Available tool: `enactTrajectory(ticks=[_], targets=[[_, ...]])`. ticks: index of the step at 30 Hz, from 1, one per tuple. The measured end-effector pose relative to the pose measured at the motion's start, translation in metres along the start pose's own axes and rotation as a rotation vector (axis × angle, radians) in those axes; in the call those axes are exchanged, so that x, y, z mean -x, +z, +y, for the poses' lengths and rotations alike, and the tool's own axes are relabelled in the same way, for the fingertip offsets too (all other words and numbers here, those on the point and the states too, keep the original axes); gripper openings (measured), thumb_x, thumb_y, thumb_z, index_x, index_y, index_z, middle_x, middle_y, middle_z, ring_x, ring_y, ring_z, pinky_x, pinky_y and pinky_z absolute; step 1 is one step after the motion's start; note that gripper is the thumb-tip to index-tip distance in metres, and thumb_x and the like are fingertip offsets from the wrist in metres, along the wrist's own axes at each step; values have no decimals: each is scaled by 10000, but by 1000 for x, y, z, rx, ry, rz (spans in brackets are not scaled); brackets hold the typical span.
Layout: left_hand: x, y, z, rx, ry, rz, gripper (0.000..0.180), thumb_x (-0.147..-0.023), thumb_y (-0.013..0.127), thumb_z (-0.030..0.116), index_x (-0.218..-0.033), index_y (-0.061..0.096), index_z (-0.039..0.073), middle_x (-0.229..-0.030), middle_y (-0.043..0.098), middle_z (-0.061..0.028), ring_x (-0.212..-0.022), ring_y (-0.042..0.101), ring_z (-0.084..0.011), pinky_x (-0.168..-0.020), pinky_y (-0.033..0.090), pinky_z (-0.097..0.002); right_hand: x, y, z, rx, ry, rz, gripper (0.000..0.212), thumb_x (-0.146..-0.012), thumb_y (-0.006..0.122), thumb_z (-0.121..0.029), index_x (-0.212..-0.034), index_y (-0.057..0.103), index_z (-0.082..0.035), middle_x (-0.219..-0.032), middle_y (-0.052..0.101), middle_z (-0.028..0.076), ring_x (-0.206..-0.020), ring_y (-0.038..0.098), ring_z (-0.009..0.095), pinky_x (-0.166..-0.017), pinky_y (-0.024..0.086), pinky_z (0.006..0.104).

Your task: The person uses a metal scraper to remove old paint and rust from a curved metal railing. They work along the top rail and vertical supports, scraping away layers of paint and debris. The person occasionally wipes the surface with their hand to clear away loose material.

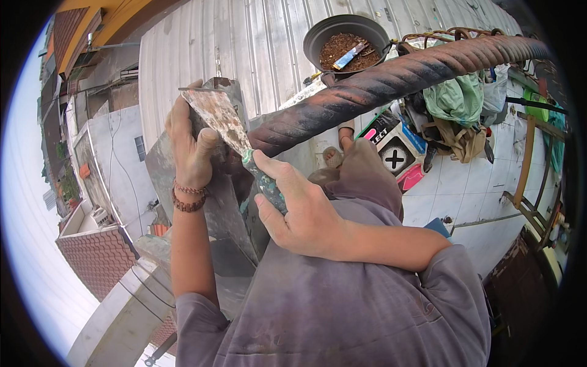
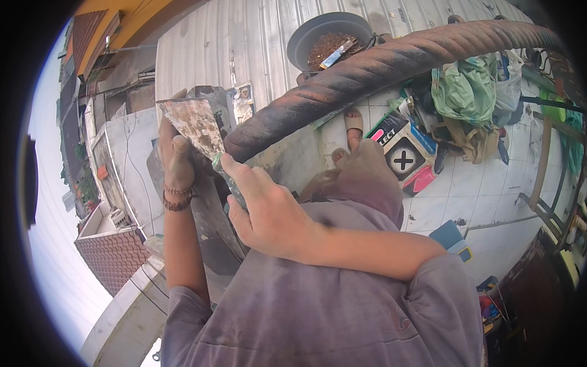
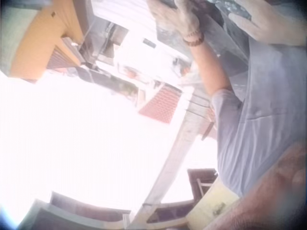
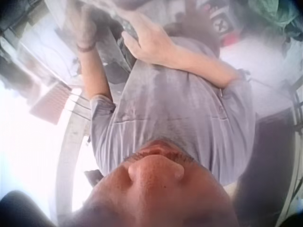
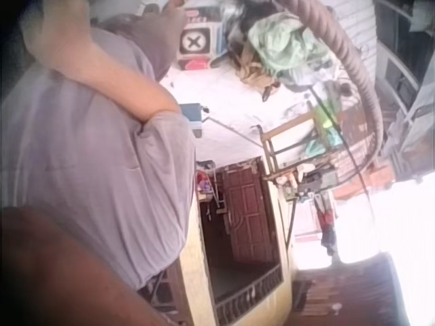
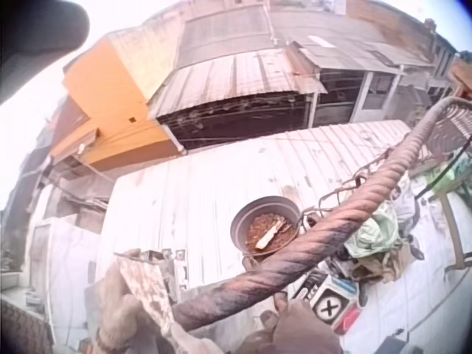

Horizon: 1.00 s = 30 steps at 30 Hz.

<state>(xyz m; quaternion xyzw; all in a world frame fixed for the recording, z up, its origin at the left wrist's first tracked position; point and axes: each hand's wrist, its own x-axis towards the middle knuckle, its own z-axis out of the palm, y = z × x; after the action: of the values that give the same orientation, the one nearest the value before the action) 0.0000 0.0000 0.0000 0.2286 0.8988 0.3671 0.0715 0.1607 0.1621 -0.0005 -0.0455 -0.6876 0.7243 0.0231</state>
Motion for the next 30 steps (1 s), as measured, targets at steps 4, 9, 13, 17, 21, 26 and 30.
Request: enactTrajectory(ticks=[4, 9, 13, 17, 21, 26, 30], targets=[[-2, 7, 5, -74, -20, 76, 957, -822, 470, 799, -1323, 492, -16, -1236, 570, -201, -1176, 481, -345, -1048, 308, -459, -9, 5, 2, -22, -7, 48, 538, -891, 600, -37, -1381, 401, 60, -1160, 589, 250, -990, 643, 367, -857, 507, 362], [0, 5, 2, -13, 24, 66, 931, -809, 539, 766, -1264, 501, -46, -1177, 576, -215, -1123, 513, -341, -1000, 360, -454, -2, 9, 1, 5, -88, 113, 527, -877, 604, -32, -1367, 429, 56, -1141, 603, 233, -960, 649, 342, -837, 508, 355], [-1, 10, 15, 94, 22, 89, 964, -780, 578, 769, -1253, 492, -67, -1145, 575, -210, -1079, 539, -306, -962, 400, -429, -3, 8, 2, -25, -78, 115, 524, -866, 608, -18, -1358, 444, 58, -1131, 607, 224, -942, 652, 332, -832, 510, 354], [0, 10, 6, 79, 58, 135, 998, -759, 594, 779, -1253, 479, -81, -1118, 571, -199, -1067, 540, -284, -956, 406, -418, -1, 6, -2, -60, -43, 89, 529, -859, 610, -7, -1358, 447, 54, -1129, 608, 219, -933, 656, 321, -832, 512, 351], [-1, 10, 12, 97, 29, 119, 991, -752, 599, 782, -1235, 476, -74, -1098, 565, -186, -1052, 529, -286, -954, 403, -422, 1, 11, 0, -55, -28, 91, 535, -854, 606, 3, -1360, 440, 52, -1119, 609, 225, -925, 658, 331, -820, 518, 353], [-1, 6, 14, -46, 106, 72, 967, -744, 614, 773, -1207, 482, -65, -1068, 555, -180, -1007, 511, -290, -931, 391, -432, 3, 2, 1, 22, -57, 81, 548, -835, 586, -2, -1355, 416, 41, -1047, 583, 263, -902, 624, 426, -760, 523, 442], [0, 12, 6, 2, -17, 134, 961, -735, 616, 773, -1192, 484, -62, -1041, 540, -185, -981, 493, -295, -912, 380, -431, -12, 7, 13, 10, -88, 81, 569, -826, 581, -14, -1365, 403, 24, -1007, 566, 265, -871, 609, 451, -720, 524, 479]])
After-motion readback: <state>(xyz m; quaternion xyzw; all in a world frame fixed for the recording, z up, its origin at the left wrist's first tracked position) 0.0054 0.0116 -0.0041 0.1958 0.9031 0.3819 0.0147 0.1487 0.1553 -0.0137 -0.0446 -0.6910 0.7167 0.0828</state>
